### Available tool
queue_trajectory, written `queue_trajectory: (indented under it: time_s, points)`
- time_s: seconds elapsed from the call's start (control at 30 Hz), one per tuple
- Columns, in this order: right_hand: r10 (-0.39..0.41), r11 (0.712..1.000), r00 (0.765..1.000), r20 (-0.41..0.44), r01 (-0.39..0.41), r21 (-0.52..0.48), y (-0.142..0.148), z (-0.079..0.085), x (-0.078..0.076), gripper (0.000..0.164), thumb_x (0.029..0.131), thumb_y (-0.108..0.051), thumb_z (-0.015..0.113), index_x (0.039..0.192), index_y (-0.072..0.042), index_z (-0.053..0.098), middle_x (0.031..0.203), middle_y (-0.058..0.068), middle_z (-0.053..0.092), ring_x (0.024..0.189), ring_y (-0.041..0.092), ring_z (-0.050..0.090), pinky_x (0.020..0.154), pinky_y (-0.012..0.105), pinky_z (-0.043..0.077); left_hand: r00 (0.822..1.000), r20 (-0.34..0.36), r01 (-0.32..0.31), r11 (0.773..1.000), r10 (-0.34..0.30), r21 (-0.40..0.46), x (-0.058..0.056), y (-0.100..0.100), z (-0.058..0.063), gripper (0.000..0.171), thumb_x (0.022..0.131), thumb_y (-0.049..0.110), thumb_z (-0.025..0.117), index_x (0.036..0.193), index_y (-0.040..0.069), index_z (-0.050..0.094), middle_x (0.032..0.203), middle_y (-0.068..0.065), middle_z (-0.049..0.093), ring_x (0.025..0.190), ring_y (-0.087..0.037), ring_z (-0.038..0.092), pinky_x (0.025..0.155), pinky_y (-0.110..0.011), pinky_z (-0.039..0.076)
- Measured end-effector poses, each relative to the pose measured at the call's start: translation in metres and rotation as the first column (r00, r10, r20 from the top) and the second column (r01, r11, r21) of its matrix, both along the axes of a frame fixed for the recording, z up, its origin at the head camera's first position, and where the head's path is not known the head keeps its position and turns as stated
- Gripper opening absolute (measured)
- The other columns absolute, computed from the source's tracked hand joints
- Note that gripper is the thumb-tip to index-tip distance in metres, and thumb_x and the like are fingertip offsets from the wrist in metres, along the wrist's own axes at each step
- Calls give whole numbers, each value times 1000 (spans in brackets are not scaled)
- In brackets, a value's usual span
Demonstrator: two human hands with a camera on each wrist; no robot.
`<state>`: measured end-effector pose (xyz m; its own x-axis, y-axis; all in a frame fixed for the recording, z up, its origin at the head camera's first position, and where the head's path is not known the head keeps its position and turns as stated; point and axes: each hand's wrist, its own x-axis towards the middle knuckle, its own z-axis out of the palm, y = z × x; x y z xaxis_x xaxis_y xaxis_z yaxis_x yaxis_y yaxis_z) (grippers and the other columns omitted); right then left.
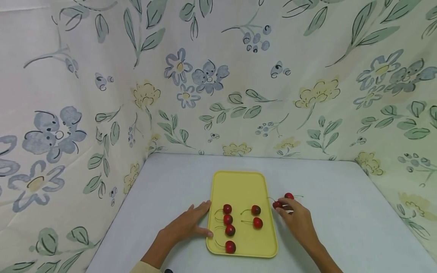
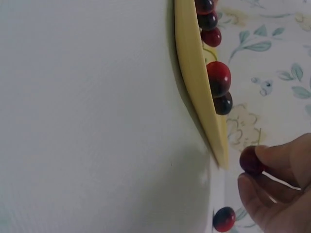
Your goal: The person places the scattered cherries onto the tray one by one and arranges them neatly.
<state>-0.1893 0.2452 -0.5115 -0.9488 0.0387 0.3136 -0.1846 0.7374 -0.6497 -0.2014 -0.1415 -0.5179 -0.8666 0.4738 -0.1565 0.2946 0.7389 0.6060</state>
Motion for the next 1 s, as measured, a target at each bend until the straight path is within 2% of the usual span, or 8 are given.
queue_trajectory:
  time_s: [0.17,0.3,0.5,0.63,0.8,1.0]
  points:
    - [5,1000,999,44,-5,-11,-4,3,7,33,92,-6,83,124,-2,75,114,10,78,98,26,77,80,32,66,1000,-14,14,1000,-14,6,1,0,-1,110,82,60,83,168,13,33,172,-11,35,159,-35,31,129,-63,24]
    - [5,1000,997,83,-4,-10,-8,6,13,33,92,-6,82,125,-3,74,115,9,78,100,25,76,82,31,66,1000,-7,11,1000,-11,7,0,-1,-2,109,83,60,82,168,14,32,172,-9,34,160,-36,30,129,-63,24]
    - [29,999,999,36,-28,-19,-14,3,21,32,90,-5,84,121,-5,76,111,3,79,95,19,76,78,21,63,1000,7,2,1000,-2,0,-2,-2,-4,110,82,62,82,169,16,31,172,-9,34,160,-40,29,128,-65,25]
    - [54,998,998,26,-53,-36,-18,2,26,33,88,-4,85,119,-5,77,109,0,79,94,16,75,77,20,63,1000,7,3,1000,-3,-3,-3,-2,-4,111,82,63,82,168,16,31,172,-8,34,160,-36,29,129,-63,24]
    - [72,997,995,66,-69,-46,-22,4,32,33,88,-5,85,120,-7,77,109,-2,78,95,13,74,79,21,63,1000,9,4,1000,-4,-1,-3,-2,-4,110,82,62,82,168,15,32,172,-8,34,160,-36,29,129,-64,24]
    - [82,994,991,110,-74,-78,-29,9,41,30,86,-4,86,114,-11,79,107,-6,77,92,7,72,78,21,62,1000,21,-6,1000,6,5,-2,-2,-3,110,82,62,83,168,16,32,172,-9,34,160,-42,27,127,-67,25]
